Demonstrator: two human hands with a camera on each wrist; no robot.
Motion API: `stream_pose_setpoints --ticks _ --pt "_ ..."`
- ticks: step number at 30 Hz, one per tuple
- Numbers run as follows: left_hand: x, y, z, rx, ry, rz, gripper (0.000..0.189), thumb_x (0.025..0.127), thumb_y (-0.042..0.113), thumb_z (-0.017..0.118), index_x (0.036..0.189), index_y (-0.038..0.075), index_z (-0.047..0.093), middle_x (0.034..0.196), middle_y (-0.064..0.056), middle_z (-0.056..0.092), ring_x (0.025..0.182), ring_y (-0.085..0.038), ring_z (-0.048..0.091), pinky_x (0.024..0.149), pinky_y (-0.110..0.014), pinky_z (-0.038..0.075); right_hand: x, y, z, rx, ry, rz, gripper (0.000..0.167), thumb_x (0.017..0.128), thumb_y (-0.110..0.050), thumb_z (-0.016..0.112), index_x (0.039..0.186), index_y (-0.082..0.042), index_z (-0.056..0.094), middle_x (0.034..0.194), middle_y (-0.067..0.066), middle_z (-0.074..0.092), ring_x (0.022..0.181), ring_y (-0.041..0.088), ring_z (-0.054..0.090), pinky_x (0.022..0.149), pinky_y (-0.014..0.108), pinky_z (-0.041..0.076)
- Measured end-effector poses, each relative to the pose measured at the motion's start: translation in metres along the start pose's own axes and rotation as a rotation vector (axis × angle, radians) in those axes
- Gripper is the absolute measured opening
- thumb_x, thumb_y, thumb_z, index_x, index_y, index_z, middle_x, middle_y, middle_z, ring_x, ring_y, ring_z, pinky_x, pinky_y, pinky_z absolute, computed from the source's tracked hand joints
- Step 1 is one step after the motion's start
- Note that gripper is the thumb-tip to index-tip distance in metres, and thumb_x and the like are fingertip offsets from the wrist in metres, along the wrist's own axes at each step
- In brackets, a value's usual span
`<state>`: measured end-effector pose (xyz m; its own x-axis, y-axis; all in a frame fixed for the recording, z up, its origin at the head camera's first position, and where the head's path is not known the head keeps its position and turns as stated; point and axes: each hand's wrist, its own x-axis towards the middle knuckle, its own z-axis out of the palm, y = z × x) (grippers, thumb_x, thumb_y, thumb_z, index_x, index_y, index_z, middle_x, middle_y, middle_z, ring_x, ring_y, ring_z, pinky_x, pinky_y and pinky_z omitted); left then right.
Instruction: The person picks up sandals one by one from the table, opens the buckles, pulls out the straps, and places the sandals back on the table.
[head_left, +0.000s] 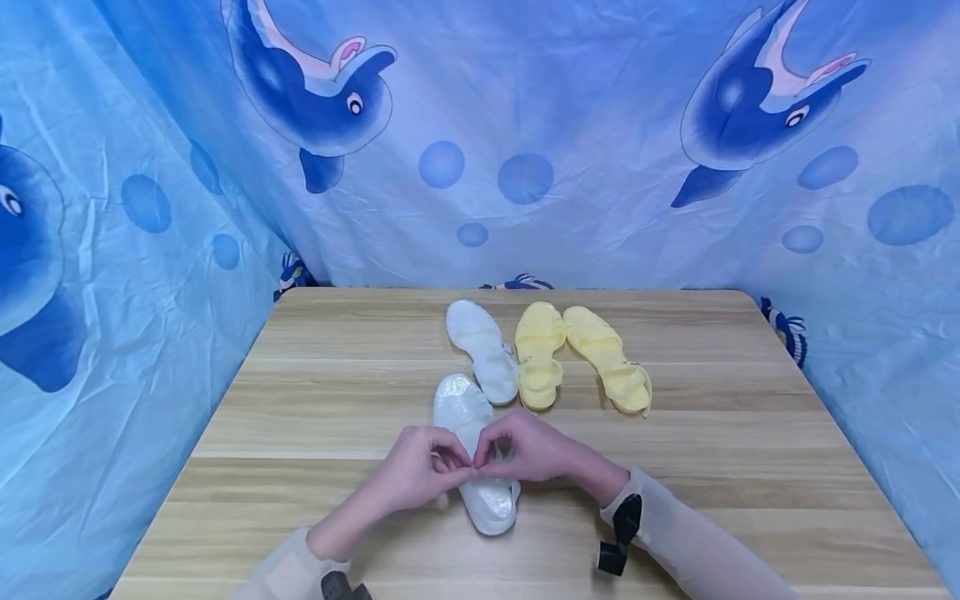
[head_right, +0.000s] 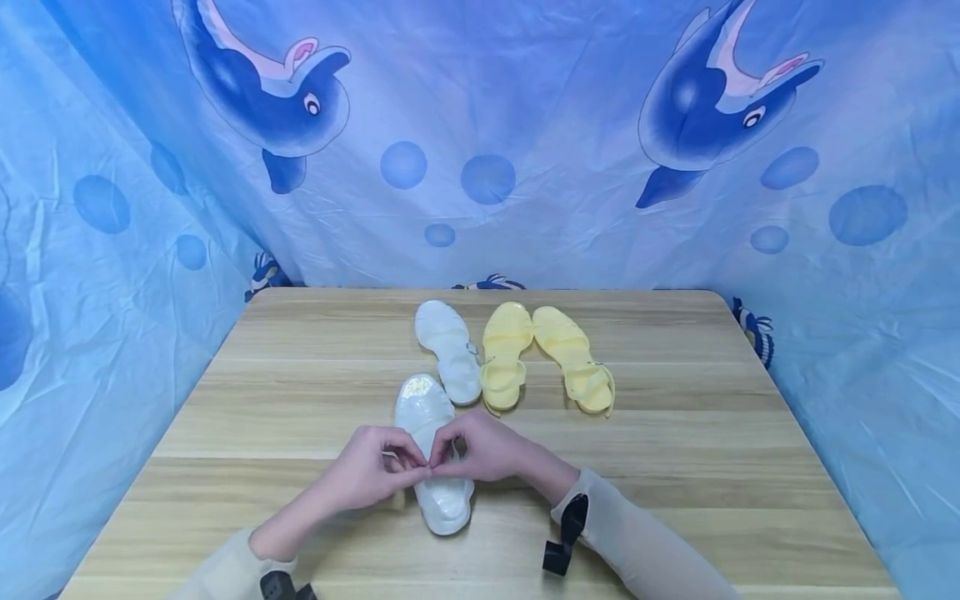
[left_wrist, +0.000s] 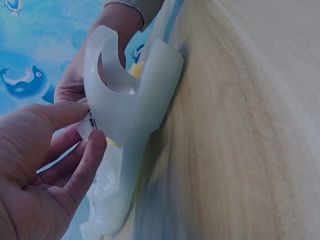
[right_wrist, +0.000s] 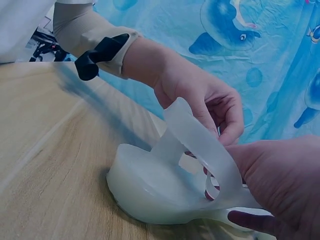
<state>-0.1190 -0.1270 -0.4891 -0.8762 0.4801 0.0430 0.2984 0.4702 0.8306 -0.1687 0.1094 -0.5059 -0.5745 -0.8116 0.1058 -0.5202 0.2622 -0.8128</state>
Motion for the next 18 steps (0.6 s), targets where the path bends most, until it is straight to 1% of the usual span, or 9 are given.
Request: stream_pose_setpoints --ticks 2,5,11,18 --pt "0.0003 -0.0006 0.0006 0.0 0.0 0.006 0.009 0.085 0.012 0.088 0.085 0.014 0.079 0.078 0.005 0.074 0.07 0.001 0.066 0.064 -0.021 0.062 -0.0007 0.0 -0.0004 0.014 -0.002 0.004 0.005 0.092 -0.022 0.085 0.093 -0.022 0.08 0.089 -0.018 0.075 0.085 -0.003 0.068 0.08 0.021 0.06" --pt "0.0006 -0.0014 0.0011 -0.002 0.002 0.006 0.01 0.085 0.013 0.089 0.084 0.015 0.079 0.078 0.005 0.074 0.07 0.0 0.066 0.064 -0.022 0.062 -0.0015 0.0011 -0.0011 0.004 -0.003 -0.01 0.005 0.093 -0.022 0.084 0.092 -0.023 0.079 0.089 -0.018 0.075 0.084 -0.003 0.066 0.078 0.021 0.059" --pt "0.0012 -0.002 0.0016 -0.013 0.016 -0.011 0.01 0.085 0.013 0.089 0.085 0.016 0.079 0.079 0.006 0.074 0.07 -0.001 0.067 0.065 -0.022 0.063 -0.0007 0.0003 -0.0011 -0.004 0.002 -0.037 0.007 0.093 -0.02 0.084 0.093 -0.024 0.077 0.089 -0.017 0.074 0.084 -0.002 0.066 0.077 0.021 0.059" --pt "0.0008 -0.0025 0.0013 -0.021 0.008 -0.006 0.011 0.084 0.011 0.088 0.084 0.015 0.079 0.078 0.005 0.074 0.069 0.0 0.067 0.064 -0.022 0.063 0.0001 -0.002 0.0011 0.029 0.009 -0.005 0.004 0.092 -0.018 0.084 0.092 -0.019 0.08 0.088 -0.015 0.077 0.083 -0.004 0.068 0.079 0.021 0.061"
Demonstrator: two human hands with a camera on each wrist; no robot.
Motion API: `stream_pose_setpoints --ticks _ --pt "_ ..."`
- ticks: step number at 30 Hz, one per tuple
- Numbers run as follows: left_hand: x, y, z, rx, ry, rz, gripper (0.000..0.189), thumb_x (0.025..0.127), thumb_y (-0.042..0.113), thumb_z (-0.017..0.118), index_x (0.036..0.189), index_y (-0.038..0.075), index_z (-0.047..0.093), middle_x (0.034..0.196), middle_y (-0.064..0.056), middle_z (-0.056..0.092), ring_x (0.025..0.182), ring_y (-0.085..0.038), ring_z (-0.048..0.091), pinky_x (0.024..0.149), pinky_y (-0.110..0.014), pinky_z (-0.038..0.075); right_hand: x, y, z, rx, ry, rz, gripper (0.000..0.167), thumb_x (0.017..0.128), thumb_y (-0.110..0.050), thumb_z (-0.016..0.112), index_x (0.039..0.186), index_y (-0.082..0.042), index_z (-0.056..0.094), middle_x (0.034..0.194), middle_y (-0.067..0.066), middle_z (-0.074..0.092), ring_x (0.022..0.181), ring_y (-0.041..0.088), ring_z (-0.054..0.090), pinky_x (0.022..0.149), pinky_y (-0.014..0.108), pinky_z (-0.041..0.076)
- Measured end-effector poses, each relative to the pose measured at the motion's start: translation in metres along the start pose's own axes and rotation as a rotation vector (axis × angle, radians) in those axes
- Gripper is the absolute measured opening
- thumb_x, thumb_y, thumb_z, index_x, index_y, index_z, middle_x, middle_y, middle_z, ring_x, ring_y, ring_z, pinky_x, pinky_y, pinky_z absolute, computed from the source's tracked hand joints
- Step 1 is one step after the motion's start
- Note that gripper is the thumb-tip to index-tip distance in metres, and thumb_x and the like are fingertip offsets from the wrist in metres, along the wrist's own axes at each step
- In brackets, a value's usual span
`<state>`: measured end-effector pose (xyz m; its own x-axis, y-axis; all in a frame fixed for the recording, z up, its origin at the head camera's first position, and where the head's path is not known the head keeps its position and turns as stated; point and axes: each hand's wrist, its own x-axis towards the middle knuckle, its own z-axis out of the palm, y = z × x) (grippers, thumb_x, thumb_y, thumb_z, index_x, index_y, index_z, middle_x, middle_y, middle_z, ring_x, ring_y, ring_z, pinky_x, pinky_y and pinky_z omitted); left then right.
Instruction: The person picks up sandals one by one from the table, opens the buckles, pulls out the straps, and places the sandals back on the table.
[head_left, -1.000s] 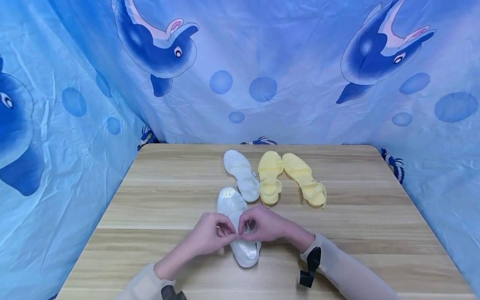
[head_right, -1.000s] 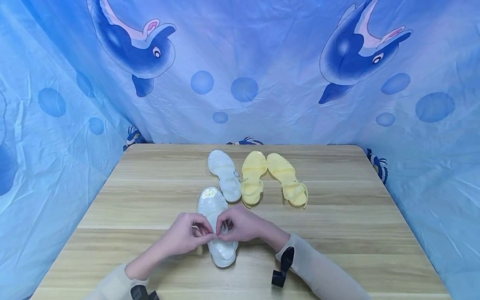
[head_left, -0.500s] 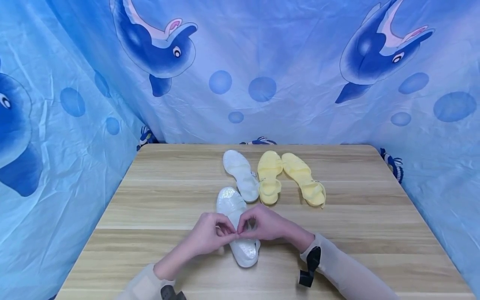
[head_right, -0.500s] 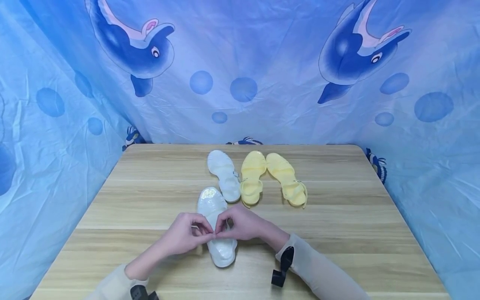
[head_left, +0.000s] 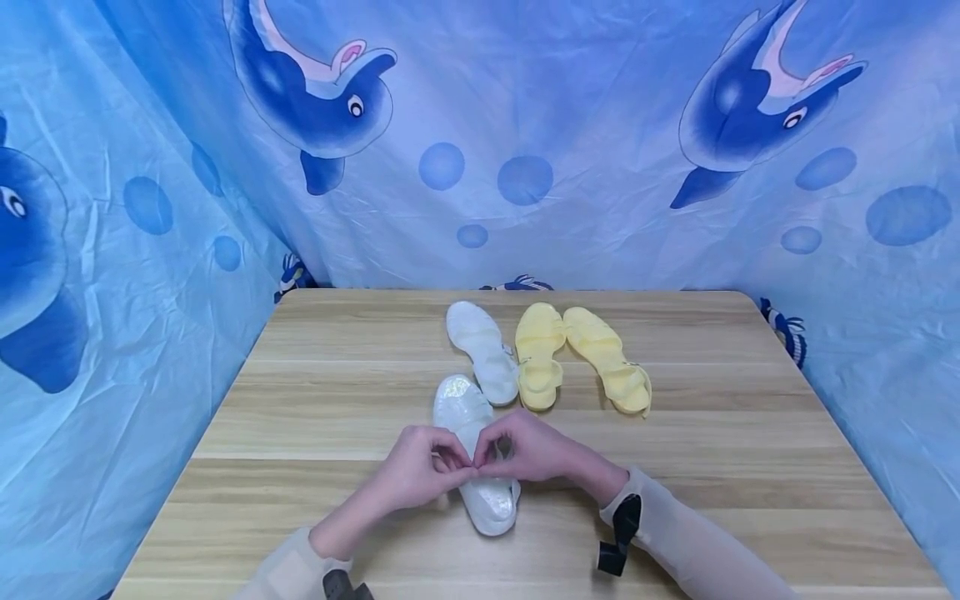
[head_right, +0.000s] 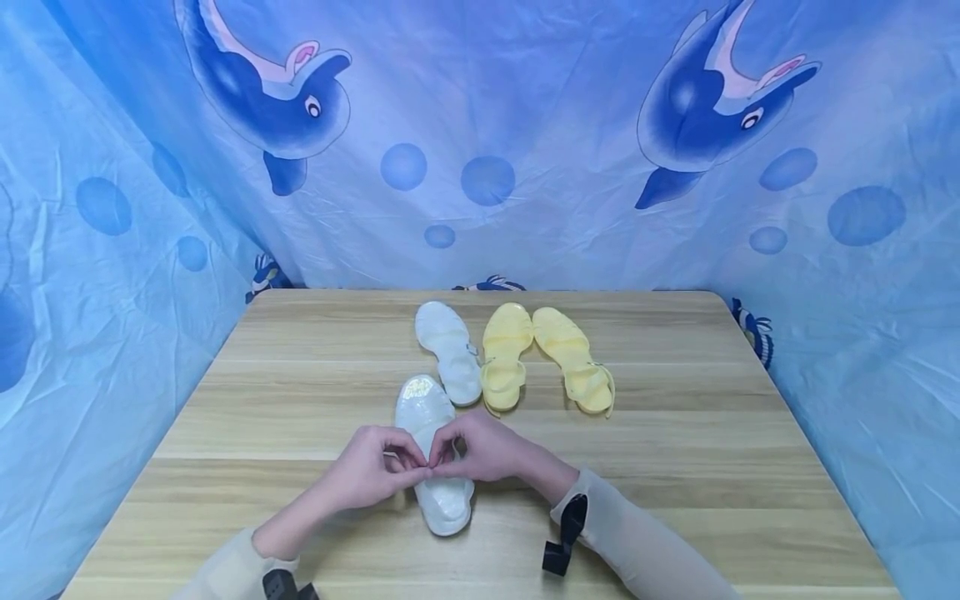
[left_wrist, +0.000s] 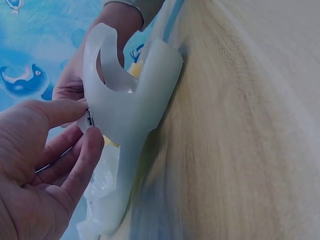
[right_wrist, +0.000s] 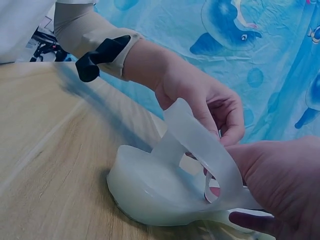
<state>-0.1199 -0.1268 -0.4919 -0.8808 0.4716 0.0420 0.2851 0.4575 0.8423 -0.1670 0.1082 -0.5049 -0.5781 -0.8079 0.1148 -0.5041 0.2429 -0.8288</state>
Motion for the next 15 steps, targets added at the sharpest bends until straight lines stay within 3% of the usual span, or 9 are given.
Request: stream_pose_setpoints --ticks 15 --pt "-0.0008 -0.0031 -0.0035 -0.056 -0.013 -0.04 0.009 0.086 0.013 0.088 0.087 0.011 0.08 0.082 0.003 0.076 0.071 -0.004 0.071 0.068 -0.024 0.065 0.0018 -0.0007 0.0006 -0.015 -0.008 0.004 0.004 0.093 -0.021 0.083 0.095 -0.02 0.08 0.088 -0.016 0.076 0.084 -0.004 0.067 0.08 0.021 0.06"
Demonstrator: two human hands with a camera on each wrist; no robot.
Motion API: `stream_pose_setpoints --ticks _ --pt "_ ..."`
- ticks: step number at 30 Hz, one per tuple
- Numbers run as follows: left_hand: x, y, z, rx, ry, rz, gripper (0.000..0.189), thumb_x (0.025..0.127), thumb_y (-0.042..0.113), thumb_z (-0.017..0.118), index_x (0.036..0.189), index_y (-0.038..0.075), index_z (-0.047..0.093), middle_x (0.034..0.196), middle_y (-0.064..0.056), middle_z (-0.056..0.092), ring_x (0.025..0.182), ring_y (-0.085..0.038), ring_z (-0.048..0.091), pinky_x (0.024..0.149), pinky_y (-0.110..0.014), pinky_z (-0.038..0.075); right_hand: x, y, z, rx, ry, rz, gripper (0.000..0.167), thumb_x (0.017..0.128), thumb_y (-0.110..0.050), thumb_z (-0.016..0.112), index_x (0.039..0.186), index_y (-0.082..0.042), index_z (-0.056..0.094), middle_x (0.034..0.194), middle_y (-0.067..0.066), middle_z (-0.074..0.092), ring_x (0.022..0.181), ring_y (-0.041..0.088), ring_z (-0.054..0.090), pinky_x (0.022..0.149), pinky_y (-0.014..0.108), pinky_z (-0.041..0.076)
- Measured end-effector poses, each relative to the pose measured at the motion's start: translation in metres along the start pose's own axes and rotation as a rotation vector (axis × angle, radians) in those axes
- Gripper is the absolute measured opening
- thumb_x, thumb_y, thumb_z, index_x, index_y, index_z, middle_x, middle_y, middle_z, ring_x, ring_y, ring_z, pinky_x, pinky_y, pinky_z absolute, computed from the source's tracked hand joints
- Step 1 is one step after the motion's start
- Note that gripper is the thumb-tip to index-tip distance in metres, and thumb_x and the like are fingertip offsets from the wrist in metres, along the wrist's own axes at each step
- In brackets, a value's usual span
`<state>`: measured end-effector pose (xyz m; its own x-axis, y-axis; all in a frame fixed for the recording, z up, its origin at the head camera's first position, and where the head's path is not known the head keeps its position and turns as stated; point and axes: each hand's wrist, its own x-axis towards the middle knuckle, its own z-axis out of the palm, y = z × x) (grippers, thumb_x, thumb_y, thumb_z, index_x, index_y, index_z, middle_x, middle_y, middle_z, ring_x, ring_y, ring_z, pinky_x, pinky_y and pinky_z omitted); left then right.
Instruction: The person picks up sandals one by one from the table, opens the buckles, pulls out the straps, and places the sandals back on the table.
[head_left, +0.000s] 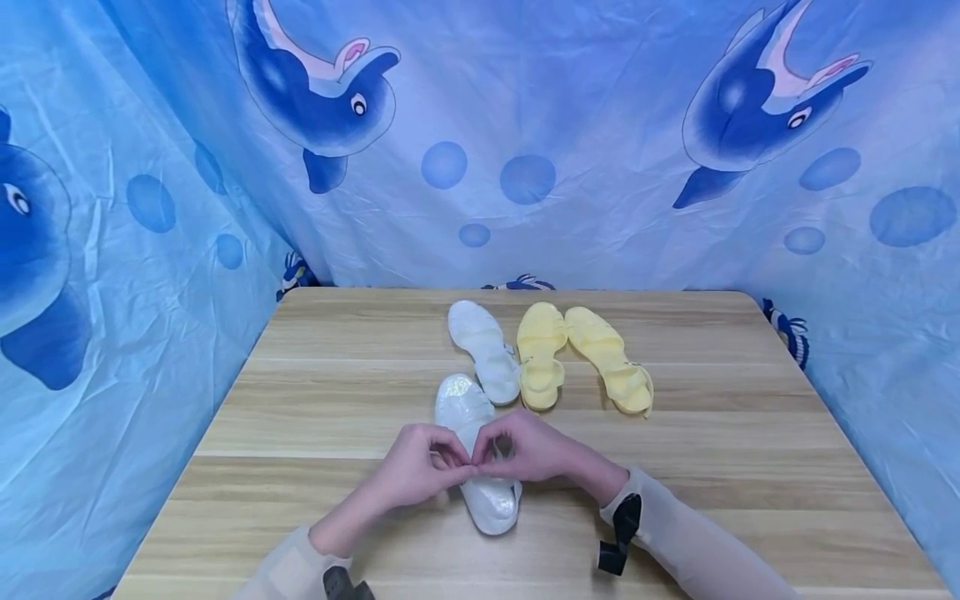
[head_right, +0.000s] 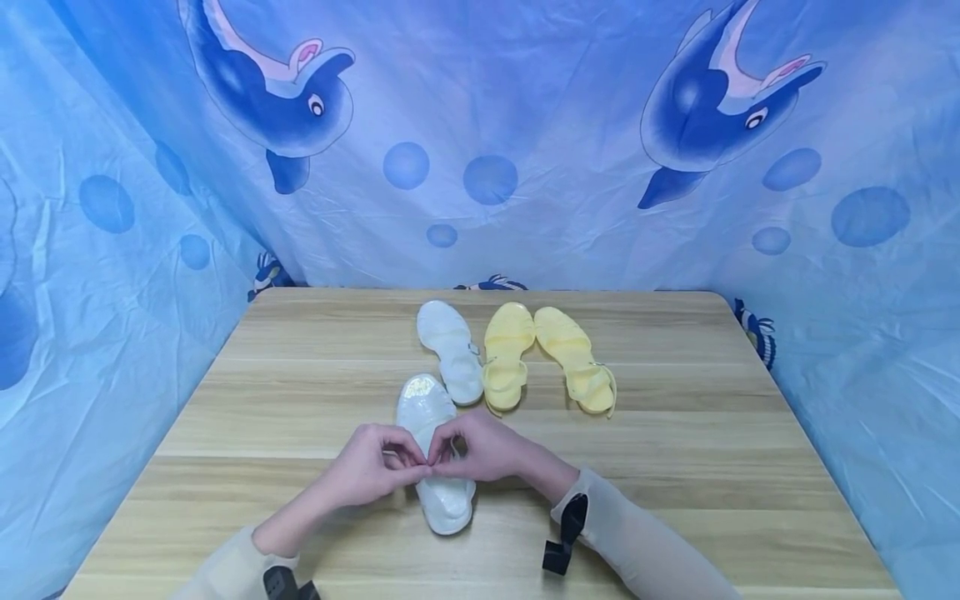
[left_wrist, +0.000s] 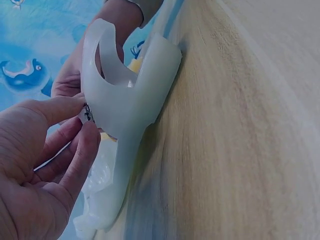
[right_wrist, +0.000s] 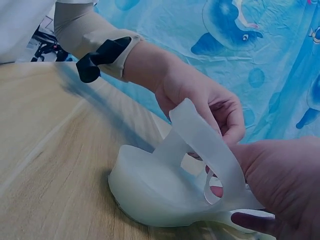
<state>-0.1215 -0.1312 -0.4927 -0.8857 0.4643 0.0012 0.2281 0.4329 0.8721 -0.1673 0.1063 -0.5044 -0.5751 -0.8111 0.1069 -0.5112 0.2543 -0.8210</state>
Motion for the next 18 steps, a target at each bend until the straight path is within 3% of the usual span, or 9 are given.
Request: stream_pose_setpoints --ticks 18 --pt "-0.0021 0.0009 0.001 0.002 0.014 -0.011 0.01 0.086 0.013 0.088 0.085 0.016 0.078 0.081 0.004 0.075 0.07 -0.005 0.07 0.066 -0.025 0.065 -0.0003 0.0019 0.001 0.004 0.013 -0.01 0.007 0.094 -0.025 0.083 0.095 -0.02 0.078 0.089 -0.017 0.075 0.085 -0.003 0.068 0.081 0.022 0.06"
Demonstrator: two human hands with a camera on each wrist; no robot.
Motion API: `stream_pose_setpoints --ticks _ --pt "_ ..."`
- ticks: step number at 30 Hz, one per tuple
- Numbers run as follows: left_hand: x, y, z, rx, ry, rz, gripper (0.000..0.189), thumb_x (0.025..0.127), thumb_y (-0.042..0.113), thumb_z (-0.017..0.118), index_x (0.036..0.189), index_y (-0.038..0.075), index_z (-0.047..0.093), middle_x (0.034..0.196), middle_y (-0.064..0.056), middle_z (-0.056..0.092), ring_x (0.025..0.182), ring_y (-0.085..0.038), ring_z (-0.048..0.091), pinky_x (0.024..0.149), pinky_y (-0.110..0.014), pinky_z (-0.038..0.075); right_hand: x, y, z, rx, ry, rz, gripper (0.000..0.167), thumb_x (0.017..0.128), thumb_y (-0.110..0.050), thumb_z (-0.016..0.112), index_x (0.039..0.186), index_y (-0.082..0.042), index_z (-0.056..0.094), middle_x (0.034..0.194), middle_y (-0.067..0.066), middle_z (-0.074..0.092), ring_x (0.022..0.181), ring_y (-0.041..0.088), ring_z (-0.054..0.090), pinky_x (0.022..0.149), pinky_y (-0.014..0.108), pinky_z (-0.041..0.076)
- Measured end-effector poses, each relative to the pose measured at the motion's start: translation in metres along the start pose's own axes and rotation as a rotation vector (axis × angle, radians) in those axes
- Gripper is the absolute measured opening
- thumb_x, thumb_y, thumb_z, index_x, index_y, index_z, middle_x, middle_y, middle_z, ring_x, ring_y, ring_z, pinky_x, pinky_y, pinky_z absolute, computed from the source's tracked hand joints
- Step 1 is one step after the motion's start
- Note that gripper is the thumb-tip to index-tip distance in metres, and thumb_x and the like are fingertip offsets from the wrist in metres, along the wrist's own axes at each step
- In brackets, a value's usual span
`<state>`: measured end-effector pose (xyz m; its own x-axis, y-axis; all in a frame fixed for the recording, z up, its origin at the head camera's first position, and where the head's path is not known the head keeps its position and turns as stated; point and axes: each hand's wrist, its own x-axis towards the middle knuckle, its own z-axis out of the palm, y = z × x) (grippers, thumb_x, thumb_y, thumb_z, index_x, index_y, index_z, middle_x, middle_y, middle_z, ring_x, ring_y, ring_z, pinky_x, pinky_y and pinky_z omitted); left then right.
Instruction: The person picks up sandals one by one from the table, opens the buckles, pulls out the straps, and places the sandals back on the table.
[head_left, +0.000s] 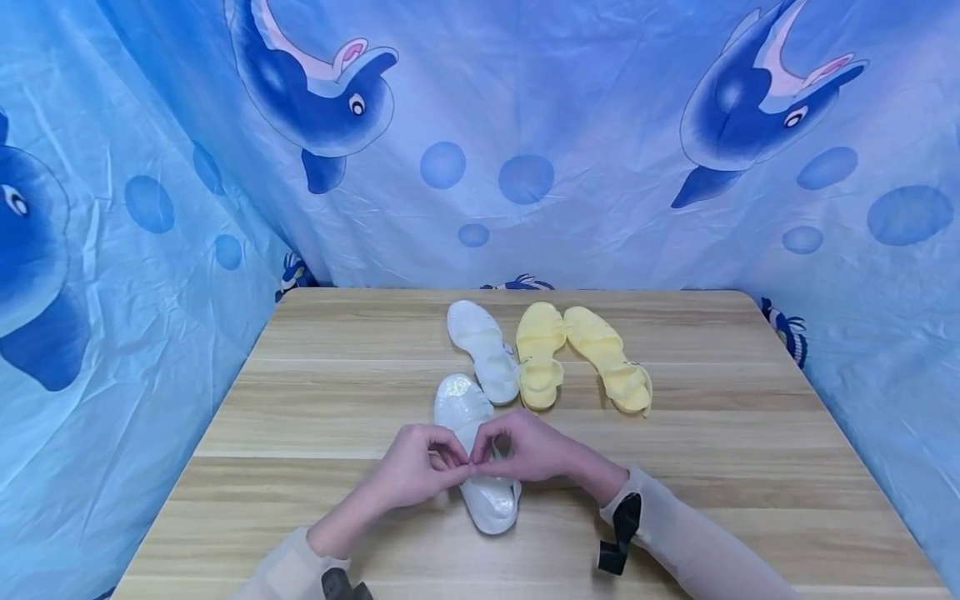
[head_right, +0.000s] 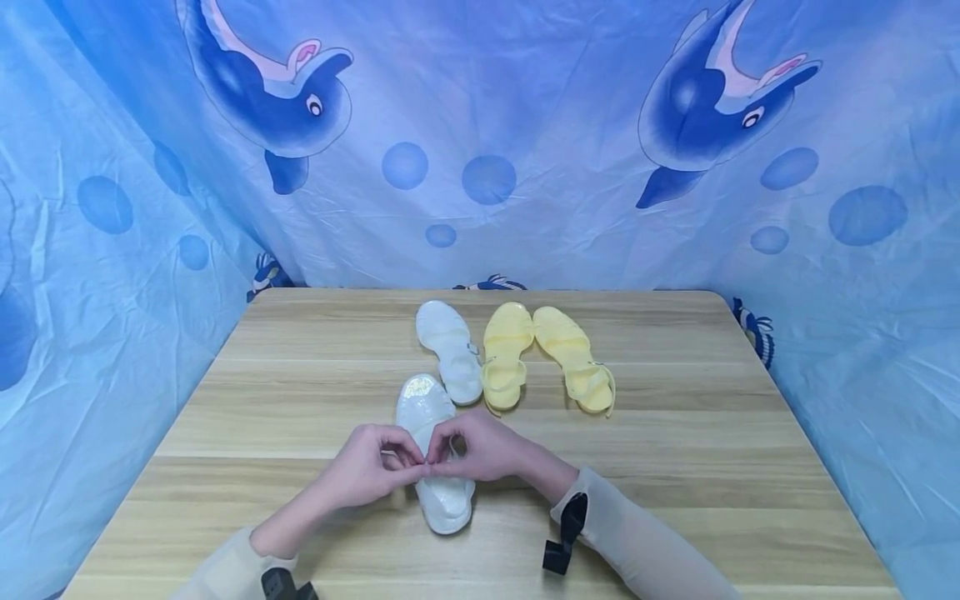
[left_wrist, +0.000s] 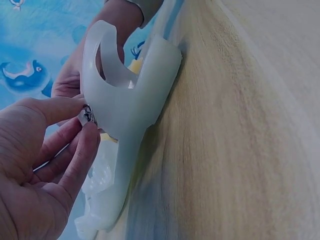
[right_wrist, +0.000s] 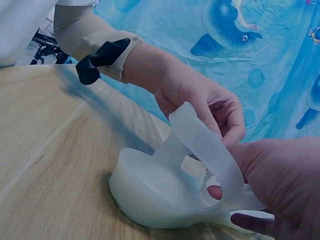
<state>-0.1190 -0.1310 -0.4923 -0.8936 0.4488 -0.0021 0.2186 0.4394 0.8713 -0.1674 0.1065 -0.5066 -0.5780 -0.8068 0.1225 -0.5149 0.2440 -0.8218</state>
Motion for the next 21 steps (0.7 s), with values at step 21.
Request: stream_pose_setpoints --ticks 21 --pt "-0.0005 -0.0001 0.0014 -0.054 0.02 0.078 0.008 0.085 0.009 0.089 0.086 0.008 0.081 0.081 -0.003 0.077 0.072 -0.004 0.071 0.068 -0.025 0.065 -0.0012 -0.0053 0.0007 -0.008 0.017 0.029 0.011 0.092 -0.024 0.085 0.091 -0.027 0.075 0.087 -0.018 0.074 0.085 -0.001 0.068 0.082 0.022 0.06"
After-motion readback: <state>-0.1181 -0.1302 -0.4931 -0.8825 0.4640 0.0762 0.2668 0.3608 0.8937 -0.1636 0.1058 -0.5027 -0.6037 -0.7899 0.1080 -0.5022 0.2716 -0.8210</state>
